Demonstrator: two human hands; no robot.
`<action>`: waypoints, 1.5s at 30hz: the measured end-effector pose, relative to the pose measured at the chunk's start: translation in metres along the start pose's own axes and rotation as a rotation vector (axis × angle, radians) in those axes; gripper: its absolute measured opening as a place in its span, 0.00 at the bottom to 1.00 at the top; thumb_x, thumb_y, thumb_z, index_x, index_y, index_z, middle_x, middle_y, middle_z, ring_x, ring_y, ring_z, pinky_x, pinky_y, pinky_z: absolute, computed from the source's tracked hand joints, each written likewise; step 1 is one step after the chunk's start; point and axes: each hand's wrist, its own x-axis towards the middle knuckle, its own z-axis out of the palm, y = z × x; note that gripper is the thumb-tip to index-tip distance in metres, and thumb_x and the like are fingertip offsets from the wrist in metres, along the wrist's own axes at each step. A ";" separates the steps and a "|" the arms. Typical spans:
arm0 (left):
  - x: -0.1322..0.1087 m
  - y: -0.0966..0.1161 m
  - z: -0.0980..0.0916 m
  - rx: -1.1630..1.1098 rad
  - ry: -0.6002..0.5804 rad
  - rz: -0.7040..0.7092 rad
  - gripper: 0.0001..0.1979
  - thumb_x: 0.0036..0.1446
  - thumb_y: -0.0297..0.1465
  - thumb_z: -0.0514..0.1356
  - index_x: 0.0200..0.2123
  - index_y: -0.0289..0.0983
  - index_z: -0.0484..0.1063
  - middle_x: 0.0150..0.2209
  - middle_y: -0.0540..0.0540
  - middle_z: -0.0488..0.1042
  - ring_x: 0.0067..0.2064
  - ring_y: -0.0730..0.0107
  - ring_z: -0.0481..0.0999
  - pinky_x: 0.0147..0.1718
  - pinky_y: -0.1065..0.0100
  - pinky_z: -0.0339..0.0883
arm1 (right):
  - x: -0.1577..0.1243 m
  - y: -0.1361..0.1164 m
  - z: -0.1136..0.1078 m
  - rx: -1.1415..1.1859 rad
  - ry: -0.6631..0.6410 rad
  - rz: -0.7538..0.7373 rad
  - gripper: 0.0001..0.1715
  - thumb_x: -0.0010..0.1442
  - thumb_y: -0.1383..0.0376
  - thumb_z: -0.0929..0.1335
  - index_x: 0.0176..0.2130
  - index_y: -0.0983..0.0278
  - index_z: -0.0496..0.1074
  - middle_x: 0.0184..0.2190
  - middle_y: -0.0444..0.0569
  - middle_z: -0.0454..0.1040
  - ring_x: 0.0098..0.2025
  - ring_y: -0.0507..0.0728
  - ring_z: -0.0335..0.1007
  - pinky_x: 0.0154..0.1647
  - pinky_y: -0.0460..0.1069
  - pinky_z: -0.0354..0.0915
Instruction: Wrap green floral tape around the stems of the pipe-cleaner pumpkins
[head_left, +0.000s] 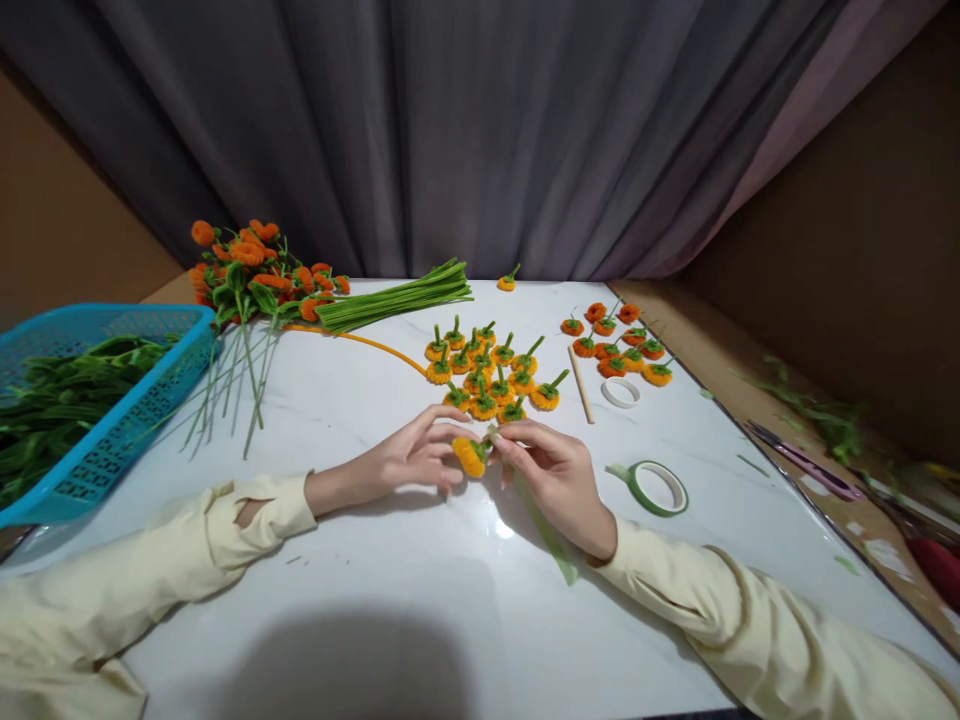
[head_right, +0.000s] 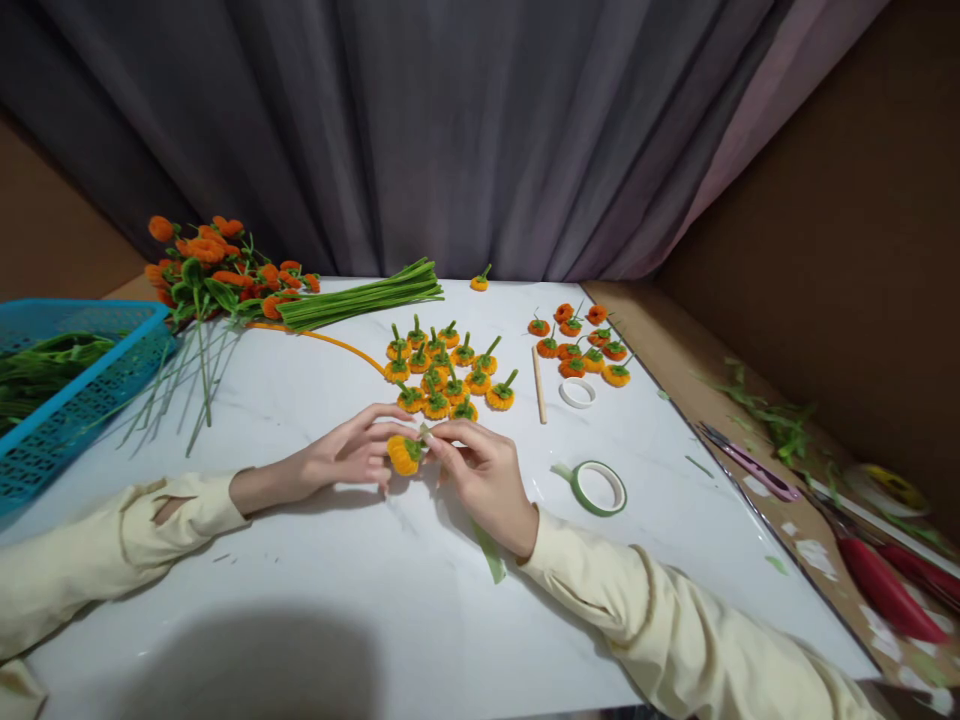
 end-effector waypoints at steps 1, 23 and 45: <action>0.002 0.001 -0.001 -0.138 -0.054 -0.078 0.23 0.56 0.35 0.61 0.52 0.39 0.60 0.50 0.37 0.69 0.40 0.63 0.76 0.35 0.63 0.72 | -0.001 0.001 -0.001 -0.053 -0.003 -0.052 0.08 0.59 0.62 0.68 0.32 0.62 0.75 0.32 0.50 0.75 0.28 0.53 0.71 0.24 0.46 0.68; -0.001 -0.001 0.006 0.584 0.313 0.355 0.13 0.54 0.32 0.63 0.43 0.37 0.71 0.44 0.42 0.67 0.49 0.65 0.69 0.41 0.67 0.75 | 0.003 -0.001 0.000 -0.156 -0.119 0.010 0.12 0.60 0.59 0.67 0.30 0.63 0.74 0.22 0.46 0.73 0.24 0.52 0.67 0.28 0.45 0.64; -0.005 -0.007 0.006 0.868 0.244 0.560 0.17 0.55 0.30 0.63 0.46 0.36 0.64 0.41 0.41 0.72 0.44 0.66 0.73 0.41 0.68 0.72 | 0.000 -0.001 0.002 -0.343 -0.137 -0.138 0.10 0.61 0.63 0.66 0.29 0.64 0.72 0.25 0.47 0.74 0.25 0.51 0.66 0.27 0.45 0.62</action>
